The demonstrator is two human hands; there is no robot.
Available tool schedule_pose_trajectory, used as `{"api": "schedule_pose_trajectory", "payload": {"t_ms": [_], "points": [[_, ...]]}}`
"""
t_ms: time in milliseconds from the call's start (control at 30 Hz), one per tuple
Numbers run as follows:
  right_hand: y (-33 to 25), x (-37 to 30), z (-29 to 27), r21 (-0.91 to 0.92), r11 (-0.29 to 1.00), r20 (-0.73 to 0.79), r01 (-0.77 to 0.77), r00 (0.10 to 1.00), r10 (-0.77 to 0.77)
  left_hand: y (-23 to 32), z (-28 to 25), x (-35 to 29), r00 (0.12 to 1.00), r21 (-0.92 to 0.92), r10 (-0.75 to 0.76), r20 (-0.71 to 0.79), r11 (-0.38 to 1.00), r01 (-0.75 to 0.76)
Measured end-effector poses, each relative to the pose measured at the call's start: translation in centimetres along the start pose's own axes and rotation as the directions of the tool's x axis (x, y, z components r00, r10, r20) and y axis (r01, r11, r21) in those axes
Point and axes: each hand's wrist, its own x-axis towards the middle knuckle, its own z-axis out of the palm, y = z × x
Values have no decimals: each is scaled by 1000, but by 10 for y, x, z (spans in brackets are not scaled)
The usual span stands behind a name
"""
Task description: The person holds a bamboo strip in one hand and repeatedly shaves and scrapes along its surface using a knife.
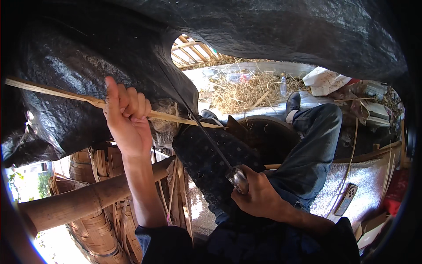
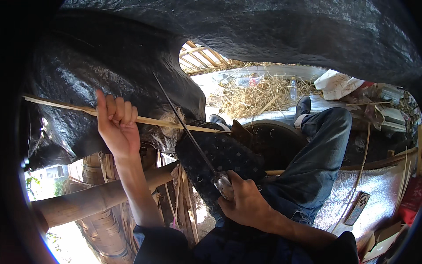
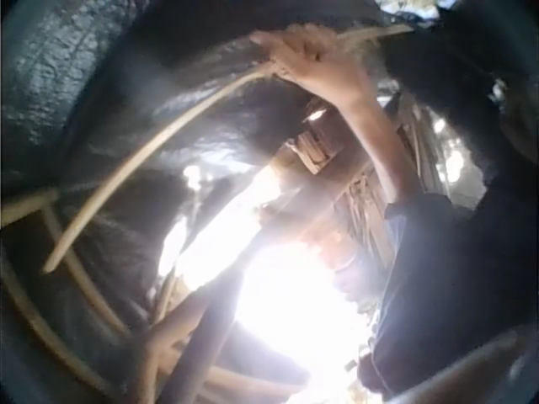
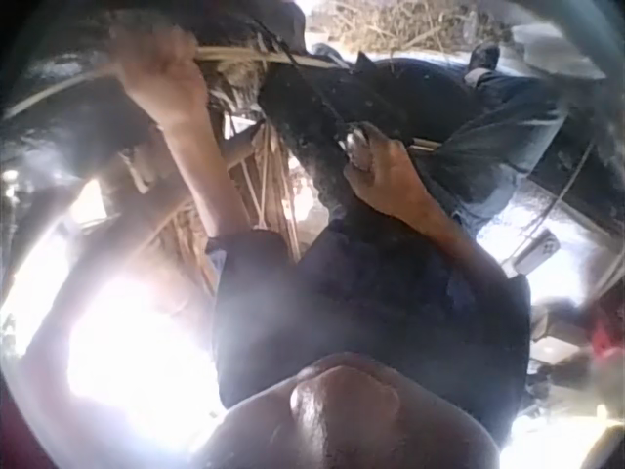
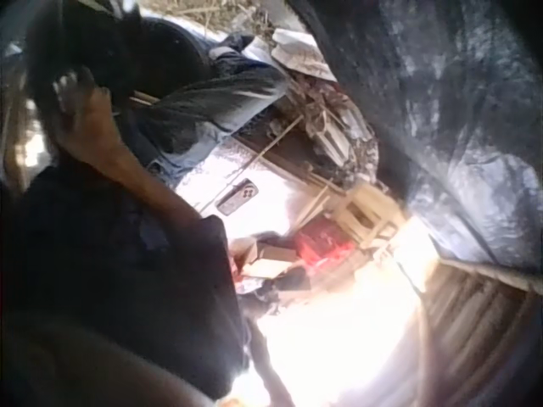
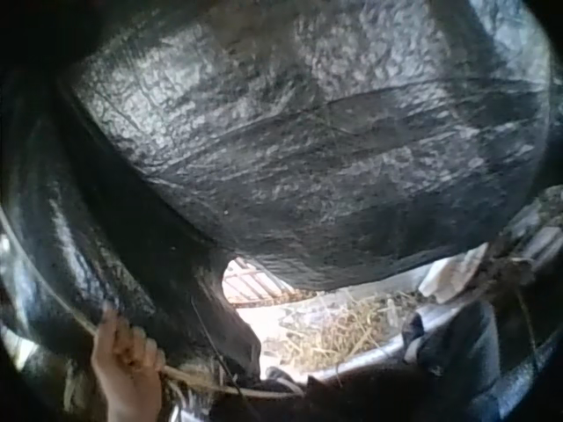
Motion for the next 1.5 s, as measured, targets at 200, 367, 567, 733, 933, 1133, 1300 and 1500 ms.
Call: {"api": "schedule_pose_trajectory", "payload": {"t_ms": [200, 367, 567, 733, 933, 1133, 1300, 1500], "points": [[-40, 11, -13, -44, 999, 32, 8, 999, -6, -3, 5, -3, 991, -17, 26, -131, 999, -28], [11, 13, 8, -77, 993, 55, -90, 994, 94, -5, 13, -6, 986, -5, 58, -156, 998, -60], [-19, 21, -16, -118, 991, -1, 71, 997, -71, -3, 18, -6, 982, 8, 26, -186, 1000, -25], [-9, 15, -9, -16, 999, 61, -32, 998, 33, -4, 15, -1, 981, -2, 16, -195, 1000, -17], [17, 16, -9, -216, 975, 25, -55, 998, 62, -3, 10, -2, 989, 3, 5, -148, 1000, -4], [-34, 26, -21, -8, 1000, 24, 5, 1000, -5, -2, 6, 0, 991, -2, 6, -135, 1000, -6], [77, 23, 2, -253, 954, 9, -159, 986, 167, -3, 5, 5, 987, -32, -18, -160, 999, 13], [39, 40, -37, -211, 961, 73, -179, 978, 198, 1, -9, -1, 992, -91, -6, -127, 996, -5]]}}
